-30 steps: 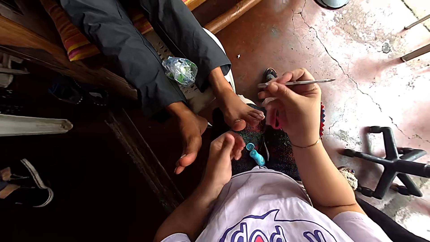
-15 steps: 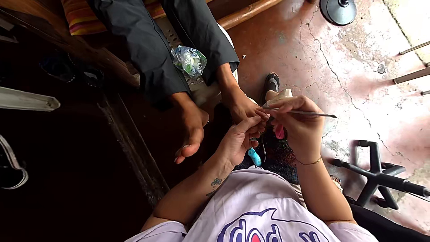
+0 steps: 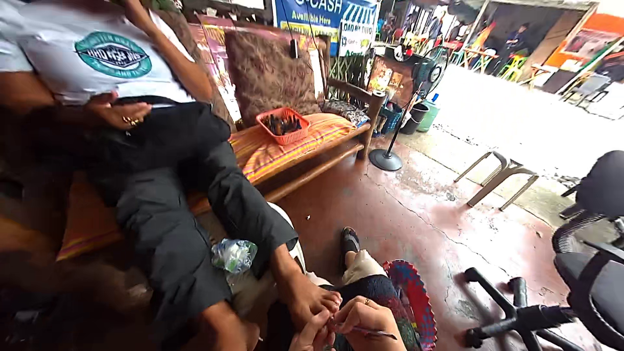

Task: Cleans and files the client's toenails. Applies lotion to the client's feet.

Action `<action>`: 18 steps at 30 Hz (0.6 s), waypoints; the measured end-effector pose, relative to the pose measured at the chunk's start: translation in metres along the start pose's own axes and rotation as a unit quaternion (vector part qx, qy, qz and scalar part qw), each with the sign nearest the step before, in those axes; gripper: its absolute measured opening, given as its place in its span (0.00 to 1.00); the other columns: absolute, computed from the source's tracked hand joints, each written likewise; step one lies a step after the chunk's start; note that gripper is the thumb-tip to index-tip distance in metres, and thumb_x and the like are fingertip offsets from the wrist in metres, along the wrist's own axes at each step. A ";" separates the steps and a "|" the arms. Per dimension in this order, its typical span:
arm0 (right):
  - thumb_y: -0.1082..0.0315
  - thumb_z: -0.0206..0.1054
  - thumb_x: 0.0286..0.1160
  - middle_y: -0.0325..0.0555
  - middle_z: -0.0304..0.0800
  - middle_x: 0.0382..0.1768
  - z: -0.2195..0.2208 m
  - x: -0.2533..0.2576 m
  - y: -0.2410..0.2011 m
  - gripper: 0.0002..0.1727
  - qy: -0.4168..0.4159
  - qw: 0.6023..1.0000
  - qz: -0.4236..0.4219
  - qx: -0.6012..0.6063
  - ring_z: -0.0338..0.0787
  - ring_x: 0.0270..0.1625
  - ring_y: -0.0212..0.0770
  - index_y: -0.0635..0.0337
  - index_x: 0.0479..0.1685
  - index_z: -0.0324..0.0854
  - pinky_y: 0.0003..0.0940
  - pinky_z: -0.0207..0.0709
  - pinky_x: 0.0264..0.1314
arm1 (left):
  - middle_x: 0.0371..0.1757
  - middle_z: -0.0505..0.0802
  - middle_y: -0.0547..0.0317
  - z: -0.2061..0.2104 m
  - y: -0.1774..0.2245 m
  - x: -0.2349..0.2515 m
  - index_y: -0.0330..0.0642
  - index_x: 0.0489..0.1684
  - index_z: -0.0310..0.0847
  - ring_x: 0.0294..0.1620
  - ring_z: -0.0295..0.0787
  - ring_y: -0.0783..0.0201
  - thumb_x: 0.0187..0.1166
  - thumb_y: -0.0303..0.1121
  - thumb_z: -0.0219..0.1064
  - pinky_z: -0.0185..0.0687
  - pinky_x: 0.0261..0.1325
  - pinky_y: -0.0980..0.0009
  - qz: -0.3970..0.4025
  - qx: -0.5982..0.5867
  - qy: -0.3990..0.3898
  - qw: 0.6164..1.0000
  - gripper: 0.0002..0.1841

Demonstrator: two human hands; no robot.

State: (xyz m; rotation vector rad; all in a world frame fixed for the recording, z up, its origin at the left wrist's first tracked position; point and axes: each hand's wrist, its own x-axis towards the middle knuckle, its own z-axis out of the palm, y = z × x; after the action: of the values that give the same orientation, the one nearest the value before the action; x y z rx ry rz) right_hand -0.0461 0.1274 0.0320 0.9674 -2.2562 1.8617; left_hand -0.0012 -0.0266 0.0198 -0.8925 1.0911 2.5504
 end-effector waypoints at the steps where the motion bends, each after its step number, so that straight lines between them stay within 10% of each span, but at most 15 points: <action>1: 0.83 0.73 0.63 0.50 0.96 0.40 0.000 0.001 0.000 0.04 -0.003 1.000 0.001 -0.001 0.94 0.49 0.36 0.67 0.30 0.89 0.31 0.88 0.55 | 0.26 0.89 0.66 -0.001 -0.001 0.001 0.47 0.34 0.81 0.26 0.86 0.73 0.90 0.34 0.50 0.84 0.31 0.76 0.001 0.001 -0.004 1.000 0.15; 18: 0.81 0.74 0.64 0.45 0.95 0.41 0.000 -0.002 0.005 0.05 -0.008 0.998 -0.048 -0.033 0.94 0.50 0.33 0.61 0.29 0.87 0.25 0.89 0.55 | 0.30 0.94 0.52 -0.016 0.001 0.000 0.38 0.33 0.85 0.30 0.93 0.63 0.81 0.23 0.59 0.92 0.40 0.68 -0.069 -0.126 -0.055 0.988 0.09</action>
State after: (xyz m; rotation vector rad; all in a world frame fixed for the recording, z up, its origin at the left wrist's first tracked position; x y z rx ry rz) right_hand -0.0471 0.1282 0.0266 1.0656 -2.2221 1.7351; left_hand 0.0057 -0.0382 0.0120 -0.8389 0.6628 2.6226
